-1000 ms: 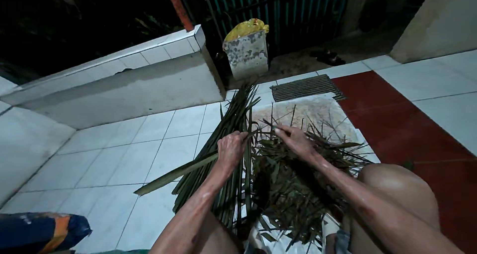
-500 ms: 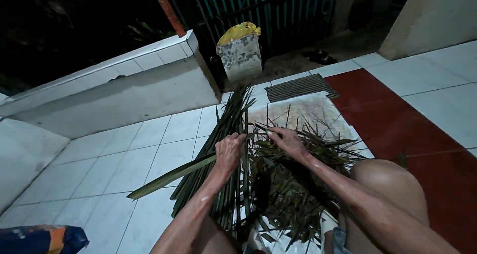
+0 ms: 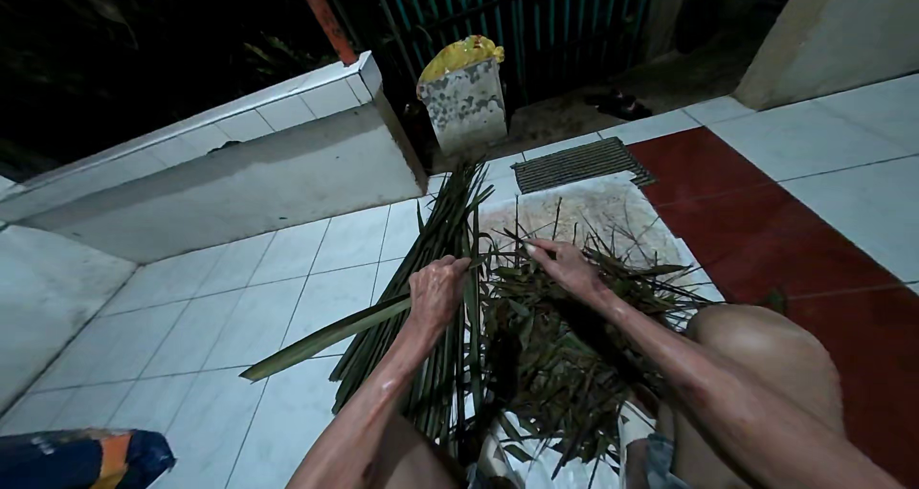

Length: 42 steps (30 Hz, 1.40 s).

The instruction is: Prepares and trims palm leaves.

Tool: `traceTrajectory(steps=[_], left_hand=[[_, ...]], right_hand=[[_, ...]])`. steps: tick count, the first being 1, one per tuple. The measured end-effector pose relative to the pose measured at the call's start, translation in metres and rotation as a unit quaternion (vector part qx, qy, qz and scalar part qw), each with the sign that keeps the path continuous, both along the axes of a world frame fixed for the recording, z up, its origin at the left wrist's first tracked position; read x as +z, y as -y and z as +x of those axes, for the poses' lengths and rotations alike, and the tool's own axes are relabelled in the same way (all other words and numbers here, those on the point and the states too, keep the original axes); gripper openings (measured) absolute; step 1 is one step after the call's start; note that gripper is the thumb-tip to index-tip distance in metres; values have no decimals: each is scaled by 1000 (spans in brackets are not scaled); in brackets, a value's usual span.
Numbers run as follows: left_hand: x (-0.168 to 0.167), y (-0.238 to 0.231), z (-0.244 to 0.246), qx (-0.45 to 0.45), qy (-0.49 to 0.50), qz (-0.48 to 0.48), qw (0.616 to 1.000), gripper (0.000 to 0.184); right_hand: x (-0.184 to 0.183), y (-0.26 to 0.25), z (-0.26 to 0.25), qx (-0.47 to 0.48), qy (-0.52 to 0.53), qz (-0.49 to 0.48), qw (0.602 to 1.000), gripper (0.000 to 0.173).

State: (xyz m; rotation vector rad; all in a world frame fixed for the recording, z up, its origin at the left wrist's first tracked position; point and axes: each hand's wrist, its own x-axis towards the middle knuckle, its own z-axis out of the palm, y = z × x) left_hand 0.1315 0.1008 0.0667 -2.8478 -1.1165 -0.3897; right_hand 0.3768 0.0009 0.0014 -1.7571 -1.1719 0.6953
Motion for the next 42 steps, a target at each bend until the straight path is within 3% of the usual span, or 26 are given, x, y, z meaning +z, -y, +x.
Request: traceTrajectory(steps=[8,12,17,23,30,42], left_hand=[[0,0,-3,-1,-2,14,1000,25],[4,-3,-7,15,6,-10,1000,26],[2,-24,-17,22,93,-212,973,30],[1,-36,-23,-23,179,-400,899,26],[2,-26,-17,-47,198,-491,847,23],[0,-26,-14,-60,194,-535,820,24]], right_hand=[[-14,-7,21,-55,-1,-30,998,37],[-19,-4,31,-133,7,-72,988,38],[-15,0,37,-181,9,-4,983,41],[12,6,11,-118,14,131,984,37],[12,0,-15,26,17,108,994,38],[11,0,-4,-43,46,63,996,36]])
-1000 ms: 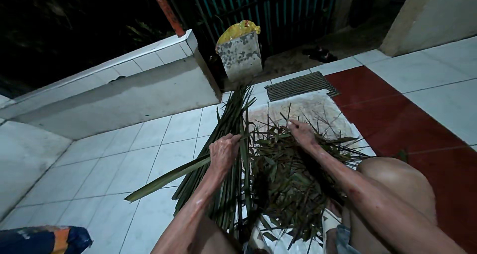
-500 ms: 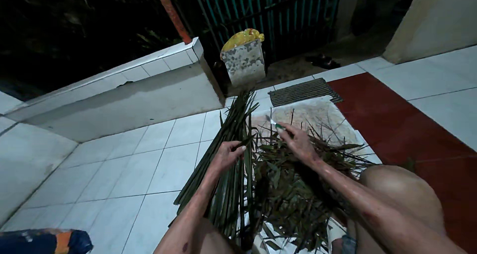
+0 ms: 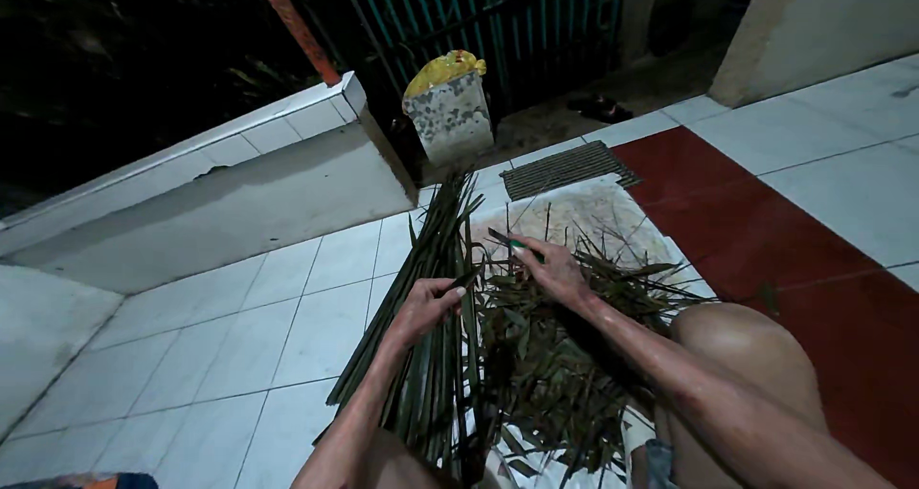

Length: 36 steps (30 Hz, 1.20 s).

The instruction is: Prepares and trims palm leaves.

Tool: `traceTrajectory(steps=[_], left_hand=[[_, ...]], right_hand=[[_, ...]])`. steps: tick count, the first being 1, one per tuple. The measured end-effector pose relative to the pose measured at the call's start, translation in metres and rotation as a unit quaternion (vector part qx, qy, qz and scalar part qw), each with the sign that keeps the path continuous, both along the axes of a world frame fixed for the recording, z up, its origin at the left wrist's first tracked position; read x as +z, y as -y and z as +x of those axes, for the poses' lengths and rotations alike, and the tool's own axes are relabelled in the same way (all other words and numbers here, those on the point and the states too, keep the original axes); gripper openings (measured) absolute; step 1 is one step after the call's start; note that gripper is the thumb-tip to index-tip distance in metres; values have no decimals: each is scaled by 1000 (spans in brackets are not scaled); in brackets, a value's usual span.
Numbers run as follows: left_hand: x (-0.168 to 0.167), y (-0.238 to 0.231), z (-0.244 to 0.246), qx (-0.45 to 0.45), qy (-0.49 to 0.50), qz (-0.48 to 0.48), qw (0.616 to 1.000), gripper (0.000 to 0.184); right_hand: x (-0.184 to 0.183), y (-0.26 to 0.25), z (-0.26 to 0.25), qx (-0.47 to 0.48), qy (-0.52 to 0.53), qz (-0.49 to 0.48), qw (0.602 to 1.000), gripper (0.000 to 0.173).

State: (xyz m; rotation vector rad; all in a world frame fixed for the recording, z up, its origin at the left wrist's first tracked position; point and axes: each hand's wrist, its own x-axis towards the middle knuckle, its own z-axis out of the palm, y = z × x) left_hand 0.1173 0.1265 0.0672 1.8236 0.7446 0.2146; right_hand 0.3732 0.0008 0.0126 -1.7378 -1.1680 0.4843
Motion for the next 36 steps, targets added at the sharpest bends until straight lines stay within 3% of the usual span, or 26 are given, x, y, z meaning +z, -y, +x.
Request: traceTrajectory(steps=[12,16,23,30,36], left_hand=[[-4,-6,-13,3,-29,51,998,28],[-3,-7,-12,14,-51,81,995,29],[-5,-3,7,-11,-38,70,997,27],[-5,1,21,-38,-13,55,998,30],[-11,-7,3,-48,-30,-9,998,38]], right_hand=[[-10,-10,45,-124,-84,23,988,40],[0,-4,31,-59,-82,51,994,40],[2,-4,-22,163,-176,20,971,44],[3,-16,-23,118,-251,53,959,34],[6,-25,-12,72,-264,60,960,29]])
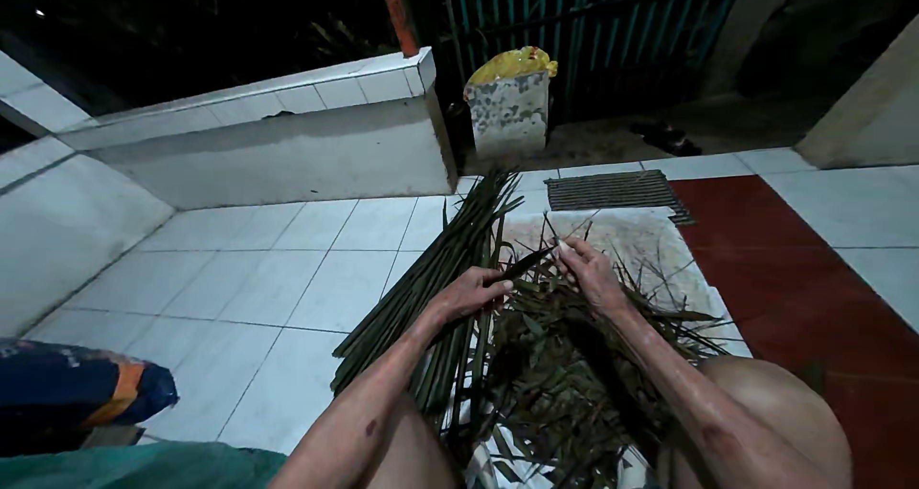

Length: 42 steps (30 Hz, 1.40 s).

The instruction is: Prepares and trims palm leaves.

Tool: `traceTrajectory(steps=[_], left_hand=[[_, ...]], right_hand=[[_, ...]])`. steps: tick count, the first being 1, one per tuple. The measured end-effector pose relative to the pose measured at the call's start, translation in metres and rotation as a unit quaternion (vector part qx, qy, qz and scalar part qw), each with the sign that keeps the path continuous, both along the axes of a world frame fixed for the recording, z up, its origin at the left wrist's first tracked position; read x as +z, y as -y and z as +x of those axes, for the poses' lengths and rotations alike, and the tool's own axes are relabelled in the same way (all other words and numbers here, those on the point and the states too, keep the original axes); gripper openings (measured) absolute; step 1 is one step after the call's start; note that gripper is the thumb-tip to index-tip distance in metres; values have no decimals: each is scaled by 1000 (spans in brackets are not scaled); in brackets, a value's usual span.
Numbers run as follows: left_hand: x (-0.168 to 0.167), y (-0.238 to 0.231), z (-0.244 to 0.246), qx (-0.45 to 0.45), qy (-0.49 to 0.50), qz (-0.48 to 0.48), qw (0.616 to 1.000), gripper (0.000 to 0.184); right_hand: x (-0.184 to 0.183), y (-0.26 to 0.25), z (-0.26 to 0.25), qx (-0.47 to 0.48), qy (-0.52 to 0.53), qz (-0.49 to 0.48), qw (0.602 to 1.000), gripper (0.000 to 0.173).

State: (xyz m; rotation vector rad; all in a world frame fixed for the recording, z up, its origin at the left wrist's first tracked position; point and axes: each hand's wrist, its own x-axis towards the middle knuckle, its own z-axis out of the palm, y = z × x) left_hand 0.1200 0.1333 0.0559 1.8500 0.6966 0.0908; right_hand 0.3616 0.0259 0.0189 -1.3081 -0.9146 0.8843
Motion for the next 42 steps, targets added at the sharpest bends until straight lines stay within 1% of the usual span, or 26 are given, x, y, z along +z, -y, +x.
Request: traceTrajectory(steps=[2,3,5,7,9,12,16,19,23,25,27,30,33,37,39,42], left_hand=[[-3,-3,-5,27,13,-9,1000,34],[-4,-6,-6,44,16,-2,999,32],[-7,-10,-7,82,17,20,996,30],[-8,-14,-6,119,7,57,991,28],[-7,-16,-2,142,-23,117,983,29],[-8,-17,6,147,-72,196,967,32],[-10,-14,13,133,-87,236,959,30],[-9,-12,15,119,-68,239,961,30],[-8,-8,16,110,-21,188,976,32],[-8,-8,18,106,-22,181,978,34],[-8,-7,19,103,-32,199,974,35],[-8,-5,21,105,-74,251,959,35],[-3,1,26,105,-118,320,934,34],[4,12,31,100,-172,368,908,30],[4,18,32,96,-180,386,900,31],[4,18,39,104,-166,418,887,29]], right_hand=[[-3,-1,-2,-15,58,-21,998,31],[-6,0,-5,-14,96,-38,995,35],[-8,3,-14,15,158,-59,986,41],[-11,6,-27,51,193,-51,978,43],[-11,7,-36,80,210,-34,974,41],[-9,9,-43,100,213,-25,971,41],[-11,8,-42,111,218,-19,969,41],[-11,9,-41,119,210,-20,970,41],[-10,9,-40,108,220,-33,969,41],[-9,8,-41,96,231,-48,967,41],[-8,7,-43,83,240,-60,965,41],[-5,8,-45,72,253,-73,962,41],[-4,6,-47,57,254,-84,962,41],[0,4,-49,48,251,-106,961,42],[4,4,-49,35,248,-109,962,41],[10,5,-42,22,238,-108,965,39]])
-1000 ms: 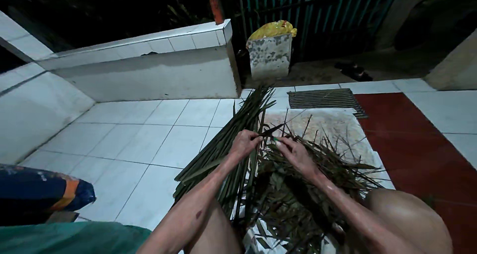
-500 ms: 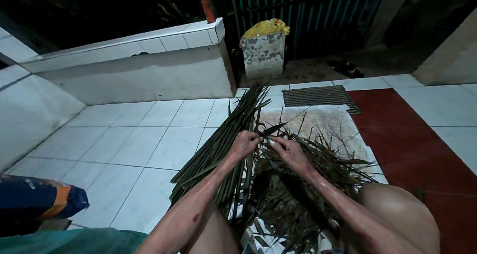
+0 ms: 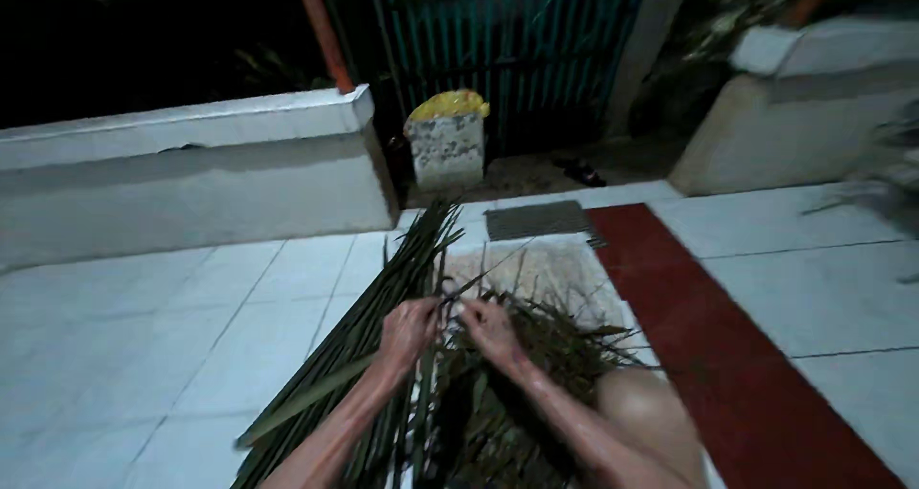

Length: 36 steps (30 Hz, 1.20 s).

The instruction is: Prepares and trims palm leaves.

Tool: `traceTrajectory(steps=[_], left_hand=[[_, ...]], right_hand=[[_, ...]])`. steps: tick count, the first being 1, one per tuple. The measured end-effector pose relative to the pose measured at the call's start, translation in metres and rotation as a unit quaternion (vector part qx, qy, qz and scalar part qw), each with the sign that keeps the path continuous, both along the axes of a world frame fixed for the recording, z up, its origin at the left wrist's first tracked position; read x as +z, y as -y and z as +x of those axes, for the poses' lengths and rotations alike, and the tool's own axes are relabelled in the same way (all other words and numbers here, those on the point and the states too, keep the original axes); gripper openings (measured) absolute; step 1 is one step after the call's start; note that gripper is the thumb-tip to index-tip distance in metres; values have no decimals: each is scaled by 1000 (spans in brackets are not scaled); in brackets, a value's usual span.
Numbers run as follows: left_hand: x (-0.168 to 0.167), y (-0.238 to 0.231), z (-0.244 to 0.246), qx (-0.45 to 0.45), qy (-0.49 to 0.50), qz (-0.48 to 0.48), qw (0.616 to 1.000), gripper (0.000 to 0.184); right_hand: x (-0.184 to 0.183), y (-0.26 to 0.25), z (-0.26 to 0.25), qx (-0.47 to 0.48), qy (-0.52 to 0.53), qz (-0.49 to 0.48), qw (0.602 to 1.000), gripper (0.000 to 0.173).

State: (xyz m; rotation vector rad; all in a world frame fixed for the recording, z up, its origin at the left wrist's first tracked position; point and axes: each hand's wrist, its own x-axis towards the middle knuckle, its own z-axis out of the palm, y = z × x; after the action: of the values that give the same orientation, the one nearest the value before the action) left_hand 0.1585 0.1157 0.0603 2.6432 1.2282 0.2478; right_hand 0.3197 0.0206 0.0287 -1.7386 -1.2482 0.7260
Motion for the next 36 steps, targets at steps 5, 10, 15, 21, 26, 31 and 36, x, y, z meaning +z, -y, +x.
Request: traceTrajectory(steps=[5,10,15,21,26,31,36], left_hand=[[5,8,6,3,-10,28,1000,25],[7,17,8,10,-40,43,998,27],[9,21,3,16,-42,48,998,27],[11,21,-5,-1,-44,34,998,27],[17,24,-11,-1,-77,-23,997,30],[14,18,-21,-2,-71,-26,997,32],[10,13,-28,4,-78,16,997,32]], right_hand=[[-2,2,5,-6,4,-36,999,42],[0,3,5,-31,19,-65,997,45],[-4,3,3,-56,48,-70,995,44],[-14,2,12,-77,56,-67,993,44],[-22,2,14,-71,63,-72,993,43],[-32,-1,46,-156,62,-59,984,41],[-28,3,49,-110,34,20,993,38]])
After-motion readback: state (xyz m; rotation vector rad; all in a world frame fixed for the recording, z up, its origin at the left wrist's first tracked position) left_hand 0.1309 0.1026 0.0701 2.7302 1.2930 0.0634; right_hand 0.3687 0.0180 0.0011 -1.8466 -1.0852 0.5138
